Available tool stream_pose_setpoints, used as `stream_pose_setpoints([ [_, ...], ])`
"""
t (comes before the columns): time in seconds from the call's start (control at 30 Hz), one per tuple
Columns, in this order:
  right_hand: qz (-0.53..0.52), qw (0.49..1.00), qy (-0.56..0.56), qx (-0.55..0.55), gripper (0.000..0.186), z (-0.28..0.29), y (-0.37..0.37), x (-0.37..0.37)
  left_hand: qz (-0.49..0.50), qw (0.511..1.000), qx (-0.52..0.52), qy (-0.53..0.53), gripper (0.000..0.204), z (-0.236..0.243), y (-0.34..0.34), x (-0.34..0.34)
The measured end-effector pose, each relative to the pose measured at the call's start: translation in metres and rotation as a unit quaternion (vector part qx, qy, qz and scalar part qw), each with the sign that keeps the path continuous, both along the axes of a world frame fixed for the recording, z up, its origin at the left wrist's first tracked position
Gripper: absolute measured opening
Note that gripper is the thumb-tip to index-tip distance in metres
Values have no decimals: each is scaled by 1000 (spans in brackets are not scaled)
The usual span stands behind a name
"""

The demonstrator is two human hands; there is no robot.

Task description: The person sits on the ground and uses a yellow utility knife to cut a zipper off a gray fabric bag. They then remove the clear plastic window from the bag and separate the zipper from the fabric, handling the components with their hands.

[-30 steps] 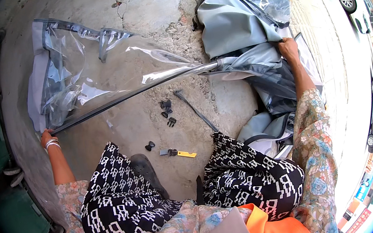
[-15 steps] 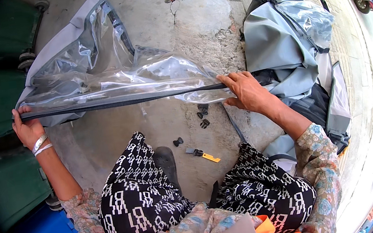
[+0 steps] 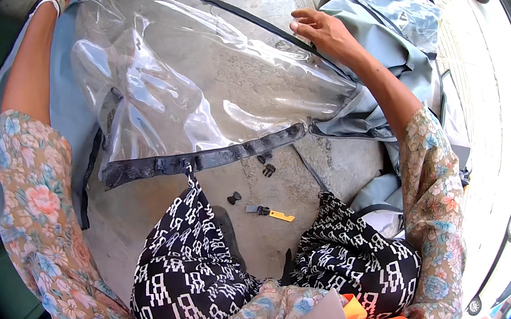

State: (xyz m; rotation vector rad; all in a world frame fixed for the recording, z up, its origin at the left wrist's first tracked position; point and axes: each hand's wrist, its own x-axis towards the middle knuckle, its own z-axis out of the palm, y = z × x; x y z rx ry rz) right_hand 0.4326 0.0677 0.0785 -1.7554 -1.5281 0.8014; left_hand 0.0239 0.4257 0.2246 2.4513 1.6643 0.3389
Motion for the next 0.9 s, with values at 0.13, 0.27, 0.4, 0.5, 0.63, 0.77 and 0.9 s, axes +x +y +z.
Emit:
stream_pose_setpoints([
  [0.13, -39, 998, -40, 23, 35, 28, -24, 31, -353, 932, -81, 31, 54, -31, -184, 135],
  [0.27, -1, 1000, -11, -22, 21, 17, -86, 44, -462, 875, -101, 108, 42, -97, -281, 128],
  [0.4, 32, 985, -88, -144, 28, 1, -115, 47, -500, 857, -38, 115, 57, -144, -311, 140],
  [0.5, -4, 937, -319, -143, 51, -12, -121, 46, -496, 835, -35, 236, 64, -134, -334, 170],
  [0.63, -70, 945, -317, -49, 72, -46, -116, 75, -368, 734, -207, 531, 56, -110, -339, 187],
  [0.77, -43, 953, -293, -68, 72, -61, -103, 92, -379, 702, -233, 556, 52, -138, -333, 140],
  [0.9, -23, 965, -259, 27, 33, -35, -129, 53, -397, 725, -243, 507, 46, -164, -332, 111],
])
